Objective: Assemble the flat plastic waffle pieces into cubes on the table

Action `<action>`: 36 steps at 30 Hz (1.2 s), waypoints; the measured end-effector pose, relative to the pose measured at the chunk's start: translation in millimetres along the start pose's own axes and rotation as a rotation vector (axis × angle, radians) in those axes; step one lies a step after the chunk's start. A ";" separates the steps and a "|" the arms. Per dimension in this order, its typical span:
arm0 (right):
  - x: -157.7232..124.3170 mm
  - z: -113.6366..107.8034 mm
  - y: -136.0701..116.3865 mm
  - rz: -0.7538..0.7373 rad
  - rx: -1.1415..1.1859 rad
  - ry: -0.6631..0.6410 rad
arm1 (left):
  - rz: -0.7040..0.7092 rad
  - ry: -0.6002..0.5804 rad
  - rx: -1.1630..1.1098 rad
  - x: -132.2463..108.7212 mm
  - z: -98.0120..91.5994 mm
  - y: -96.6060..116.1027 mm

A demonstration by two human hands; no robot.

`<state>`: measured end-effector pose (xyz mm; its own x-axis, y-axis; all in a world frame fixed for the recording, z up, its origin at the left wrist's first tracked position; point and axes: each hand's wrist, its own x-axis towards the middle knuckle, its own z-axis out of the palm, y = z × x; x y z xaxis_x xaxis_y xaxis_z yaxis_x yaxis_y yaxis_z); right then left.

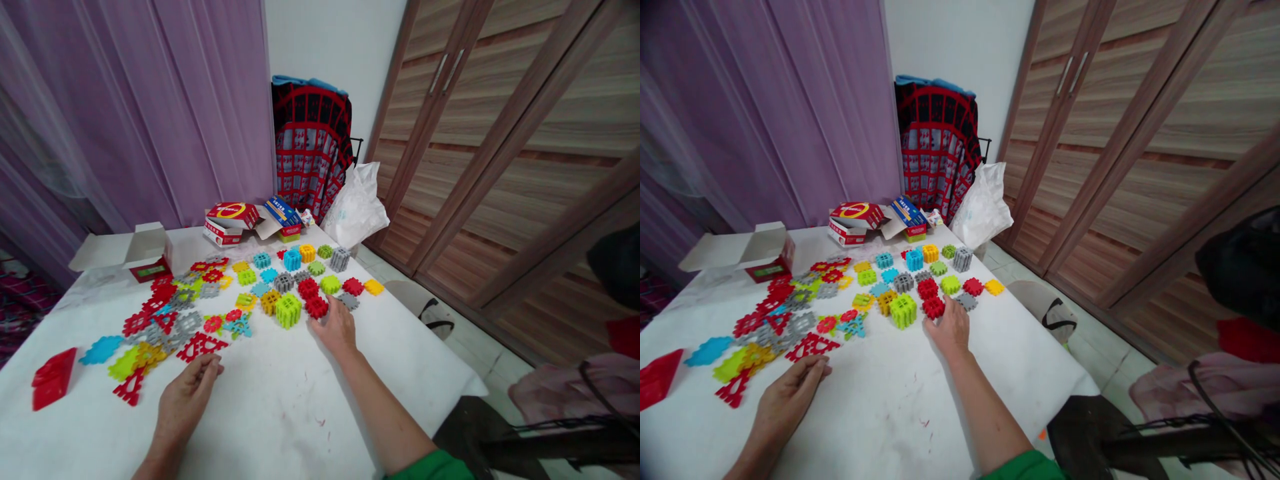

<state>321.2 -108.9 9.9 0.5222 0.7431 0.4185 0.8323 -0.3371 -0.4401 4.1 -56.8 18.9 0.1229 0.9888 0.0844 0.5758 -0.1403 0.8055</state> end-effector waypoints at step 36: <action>11.8 -12.6 -14.1 0.068 -0.110 -0.041 | -0.010 -0.012 0.006 -0.7 -1.2 4.0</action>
<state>317.9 -102.7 31.0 0.5717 0.7388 0.3569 0.8119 -0.4467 -0.3759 5.4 -58.0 22.7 0.1265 0.9895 0.0695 0.5818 -0.1307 0.8028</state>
